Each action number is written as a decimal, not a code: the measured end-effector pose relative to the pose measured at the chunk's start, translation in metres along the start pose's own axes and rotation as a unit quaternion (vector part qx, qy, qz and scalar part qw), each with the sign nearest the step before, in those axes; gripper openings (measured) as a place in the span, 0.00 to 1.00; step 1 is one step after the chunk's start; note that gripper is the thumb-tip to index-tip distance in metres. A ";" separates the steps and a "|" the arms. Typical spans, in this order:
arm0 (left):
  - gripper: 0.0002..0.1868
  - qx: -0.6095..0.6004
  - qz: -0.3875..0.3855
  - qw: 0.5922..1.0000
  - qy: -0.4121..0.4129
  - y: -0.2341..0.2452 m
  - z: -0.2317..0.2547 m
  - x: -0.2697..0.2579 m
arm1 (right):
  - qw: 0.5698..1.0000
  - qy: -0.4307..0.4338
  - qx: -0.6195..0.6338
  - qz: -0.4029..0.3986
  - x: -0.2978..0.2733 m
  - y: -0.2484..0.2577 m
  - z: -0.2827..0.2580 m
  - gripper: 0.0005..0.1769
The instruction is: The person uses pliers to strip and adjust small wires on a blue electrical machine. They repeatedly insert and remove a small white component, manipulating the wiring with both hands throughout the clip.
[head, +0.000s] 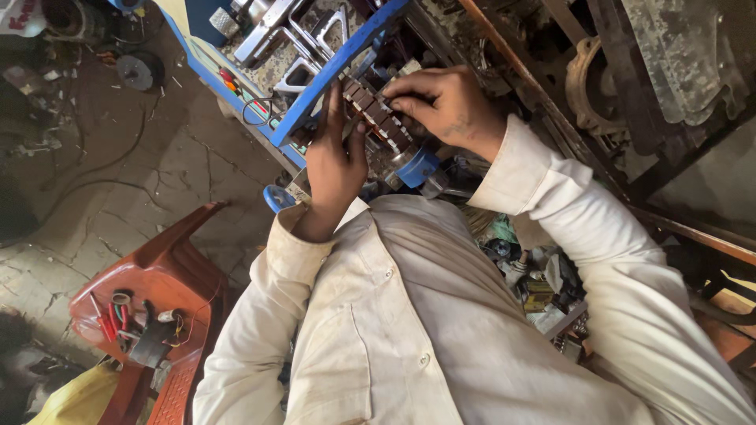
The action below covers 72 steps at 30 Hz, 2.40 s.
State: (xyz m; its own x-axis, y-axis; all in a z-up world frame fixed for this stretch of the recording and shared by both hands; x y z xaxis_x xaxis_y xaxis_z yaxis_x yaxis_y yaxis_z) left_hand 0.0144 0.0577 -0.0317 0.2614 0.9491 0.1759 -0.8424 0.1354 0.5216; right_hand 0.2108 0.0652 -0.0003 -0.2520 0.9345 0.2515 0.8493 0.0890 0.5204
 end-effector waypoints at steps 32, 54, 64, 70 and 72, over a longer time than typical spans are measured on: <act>0.22 -0.099 0.066 0.993 -0.023 0.003 0.020 -0.020 | 0.996 0.025 0.029 -0.078 -0.019 0.001 0.002 0.13; 0.07 -0.129 -0.037 0.991 -0.004 0.018 0.021 -0.014 | 0.981 -0.114 -0.150 -0.051 -0.034 0.052 -0.078 0.22; 0.12 -0.228 -0.129 0.963 0.068 0.054 0.037 -0.024 | 0.981 -0.148 -0.116 0.052 -0.049 -0.004 -0.136 0.16; 0.09 -0.419 -0.190 0.887 0.044 0.103 0.018 -0.038 | 0.985 -0.152 0.037 0.071 -0.030 -0.069 -0.149 0.07; 0.08 -0.427 -0.202 0.877 0.090 0.115 -0.002 -0.046 | 0.969 -0.215 0.111 0.053 -0.022 -0.091 -0.157 0.10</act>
State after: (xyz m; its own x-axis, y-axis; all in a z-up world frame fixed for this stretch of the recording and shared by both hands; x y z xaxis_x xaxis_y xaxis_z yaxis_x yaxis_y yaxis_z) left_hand -0.0953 0.0299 0.0189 0.6060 0.7937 -0.0531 -0.7637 0.5618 -0.3181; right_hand 0.0664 -0.0179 0.0745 0.0176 0.9954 -0.0939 0.9507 0.0124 0.3100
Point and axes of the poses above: each hand's wrist, its own x-axis towards the middle knuckle, its own y-axis out of the back of the hand, z = x × y, the point moved 6 cm from there along x, towards the middle knuckle, and after that the axes turned 3 degrees about y, right-handed, at the moved point
